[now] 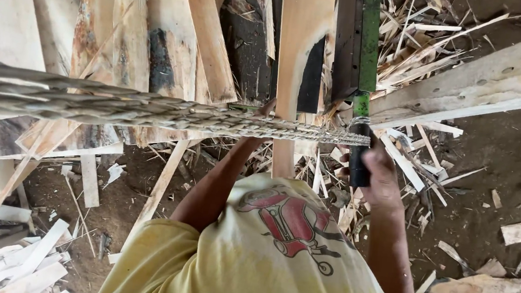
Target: Cutting sheets of wood veneer using a large mechanical guillotine shear.
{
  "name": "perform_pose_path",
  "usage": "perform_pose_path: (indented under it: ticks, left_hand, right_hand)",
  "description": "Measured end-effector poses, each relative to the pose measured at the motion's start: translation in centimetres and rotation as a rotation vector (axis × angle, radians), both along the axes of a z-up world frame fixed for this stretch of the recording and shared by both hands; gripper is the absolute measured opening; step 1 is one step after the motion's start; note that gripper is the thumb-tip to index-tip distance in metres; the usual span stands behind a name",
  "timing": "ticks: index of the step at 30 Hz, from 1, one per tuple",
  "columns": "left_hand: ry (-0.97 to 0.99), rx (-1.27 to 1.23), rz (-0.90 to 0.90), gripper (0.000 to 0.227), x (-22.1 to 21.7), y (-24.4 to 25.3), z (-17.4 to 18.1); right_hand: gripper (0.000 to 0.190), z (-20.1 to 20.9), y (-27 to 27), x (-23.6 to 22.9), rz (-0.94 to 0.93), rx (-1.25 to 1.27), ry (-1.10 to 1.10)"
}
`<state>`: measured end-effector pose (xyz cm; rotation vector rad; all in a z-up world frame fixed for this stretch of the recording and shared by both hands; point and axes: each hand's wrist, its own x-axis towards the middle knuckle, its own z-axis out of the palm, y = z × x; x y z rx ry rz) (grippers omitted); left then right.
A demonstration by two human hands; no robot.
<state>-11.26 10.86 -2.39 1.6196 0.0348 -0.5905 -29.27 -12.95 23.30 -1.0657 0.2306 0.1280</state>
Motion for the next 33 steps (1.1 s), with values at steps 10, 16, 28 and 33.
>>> perform_pose_path:
  ticks: [10,16,28,33]
  left_hand:
    - [-0.267,0.230,0.047,0.076,3.2,-3.5,-1.3]
    - [-0.027,0.340,0.028,0.074,5.6,-5.7,1.8]
    - [-0.426,0.627,0.304,0.032,4.4,4.6,2.0]
    - [-0.716,0.981,0.333,0.028,0.4,14.5,15.0]
  right_hand:
    - [0.068,-0.3,1.0,2.1,0.119,-0.714,0.185]
    - [0.057,-0.2,1.3,2.1,0.095,-0.730,0.240]
    - [0.065,-4.8,-0.8,1.0,-0.064,-0.495,0.314]
    - [0.077,-22.6,-3.5,-0.7,-0.114,0.245,0.137]
